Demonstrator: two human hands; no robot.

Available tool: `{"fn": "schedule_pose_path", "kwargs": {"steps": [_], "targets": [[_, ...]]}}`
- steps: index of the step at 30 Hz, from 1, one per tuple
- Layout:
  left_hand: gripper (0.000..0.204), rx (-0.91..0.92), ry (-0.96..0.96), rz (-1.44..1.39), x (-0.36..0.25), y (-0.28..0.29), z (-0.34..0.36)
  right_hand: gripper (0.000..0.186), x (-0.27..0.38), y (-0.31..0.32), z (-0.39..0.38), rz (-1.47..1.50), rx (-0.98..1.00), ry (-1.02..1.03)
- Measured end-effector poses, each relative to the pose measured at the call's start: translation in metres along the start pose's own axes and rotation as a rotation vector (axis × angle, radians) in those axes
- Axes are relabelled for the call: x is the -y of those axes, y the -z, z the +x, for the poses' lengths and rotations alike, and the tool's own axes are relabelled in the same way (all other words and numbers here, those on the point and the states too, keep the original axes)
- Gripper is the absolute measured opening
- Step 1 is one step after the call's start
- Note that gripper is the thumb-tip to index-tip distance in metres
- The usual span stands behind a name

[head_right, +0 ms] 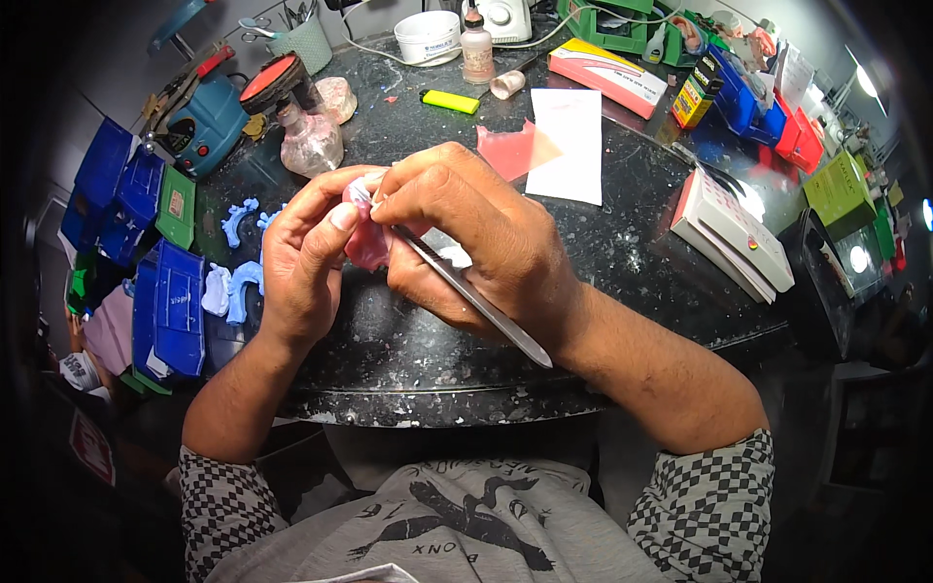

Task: The person shapes a pink wax sheet over a dental cast by hand, pressing it into place and trimming excess pieces using a sculpting tool.

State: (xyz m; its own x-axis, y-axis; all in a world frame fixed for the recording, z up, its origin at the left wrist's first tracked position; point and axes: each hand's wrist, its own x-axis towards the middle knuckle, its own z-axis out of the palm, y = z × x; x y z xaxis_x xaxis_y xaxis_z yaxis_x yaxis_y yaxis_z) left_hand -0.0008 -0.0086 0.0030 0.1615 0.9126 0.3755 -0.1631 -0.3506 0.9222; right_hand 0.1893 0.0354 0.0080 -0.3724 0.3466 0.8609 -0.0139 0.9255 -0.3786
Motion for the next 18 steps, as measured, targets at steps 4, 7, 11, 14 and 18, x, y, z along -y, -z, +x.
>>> {"fn": "schedule_pose_path", "kwargs": {"steps": [4, 7, 11, 14, 18], "targets": [[0.033, -0.001, -0.055, -0.004, 0.0023, -0.0015, 0.0025, 0.025, -0.0031, -0.0014, -0.0013, 0.058, 0.017, 0.036], [0.033, 0.009, -0.069, 0.024, 0.0030, -0.0006, 0.0022, 0.027, -0.0032, -0.0014, 0.0002, 0.049, 0.024, 0.049], [0.034, 0.002, -0.026, -0.022, -0.0001, -0.0029, 0.0000, 0.026, -0.0005, 0.0004, -0.0004, 0.027, 0.031, 0.020], [0.035, 0.002, -0.003, -0.033, 0.0019, -0.0011, 0.0004, 0.024, 0.0025, 0.0041, 0.0034, -0.039, 0.037, -0.007], [0.038, 0.002, 0.176, -0.328, -0.0020, 0.0052, 0.0043, 0.024, -0.0012, 0.0028, 0.0025, -0.012, -0.005, -0.042]]}}
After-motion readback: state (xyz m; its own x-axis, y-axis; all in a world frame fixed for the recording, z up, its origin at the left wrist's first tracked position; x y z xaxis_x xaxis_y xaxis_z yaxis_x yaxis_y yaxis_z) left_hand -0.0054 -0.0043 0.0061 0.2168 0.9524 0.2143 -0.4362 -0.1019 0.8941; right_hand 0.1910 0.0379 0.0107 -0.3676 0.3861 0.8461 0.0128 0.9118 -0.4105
